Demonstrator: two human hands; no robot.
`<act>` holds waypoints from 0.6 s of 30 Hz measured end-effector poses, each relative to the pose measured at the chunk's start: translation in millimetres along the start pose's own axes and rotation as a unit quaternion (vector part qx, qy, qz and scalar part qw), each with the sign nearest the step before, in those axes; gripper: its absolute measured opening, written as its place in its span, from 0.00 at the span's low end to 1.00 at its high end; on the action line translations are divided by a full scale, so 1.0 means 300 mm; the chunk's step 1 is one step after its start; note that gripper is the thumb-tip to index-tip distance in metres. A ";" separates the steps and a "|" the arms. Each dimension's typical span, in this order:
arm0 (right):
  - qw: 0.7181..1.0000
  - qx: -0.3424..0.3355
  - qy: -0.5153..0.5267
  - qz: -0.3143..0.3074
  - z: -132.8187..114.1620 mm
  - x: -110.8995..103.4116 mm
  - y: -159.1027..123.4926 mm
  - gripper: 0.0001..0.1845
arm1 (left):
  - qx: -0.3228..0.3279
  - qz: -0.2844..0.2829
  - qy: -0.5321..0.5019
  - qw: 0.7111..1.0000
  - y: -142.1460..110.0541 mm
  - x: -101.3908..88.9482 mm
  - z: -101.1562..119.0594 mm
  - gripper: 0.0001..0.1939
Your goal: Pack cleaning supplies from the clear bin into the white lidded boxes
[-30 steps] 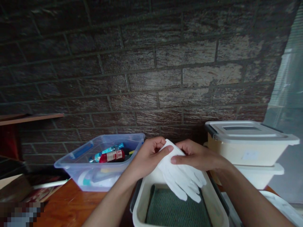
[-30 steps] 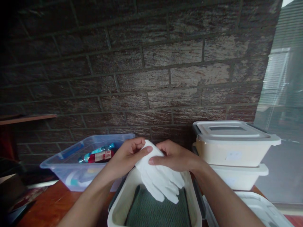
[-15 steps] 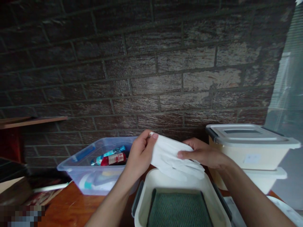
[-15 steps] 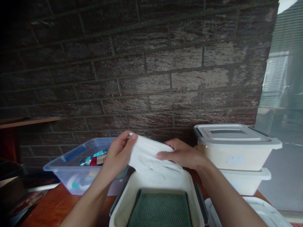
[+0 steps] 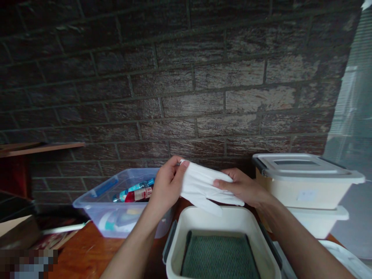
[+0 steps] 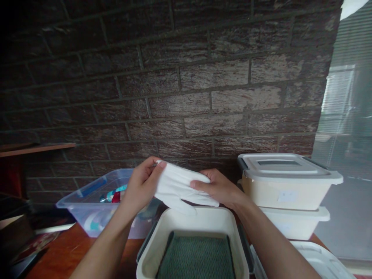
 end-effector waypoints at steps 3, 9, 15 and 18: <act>0.998 -0.010 -0.017 -0.057 0.006 0.015 0.011 0.23 | 0.038 -0.091 0.095 0.991 0.042 0.055 0.082 0.14; 0.983 -0.106 0.099 -0.108 -0.063 0.055 0.026 0.25 | 0.163 -0.366 0.321 0.858 0.092 0.225 0.237 0.12; 0.988 -0.087 0.125 0.013 -0.086 0.094 0.047 0.20 | 0.214 -0.413 0.466 0.753 0.096 0.282 0.254 0.13; 0.986 -0.077 0.147 0.027 -0.100 0.108 0.053 0.22 | 0.236 -0.399 0.504 0.728 0.110 0.289 0.271 0.13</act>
Point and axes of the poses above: each hand's wrist, its own y-axis towards the middle knuckle, its own x-axis out of the palm, z = x × y, the point moved 4 cm from there along y, towards the middle knuckle, and after that the axes turned 14 degrees about -y, right-handed, at the moved point
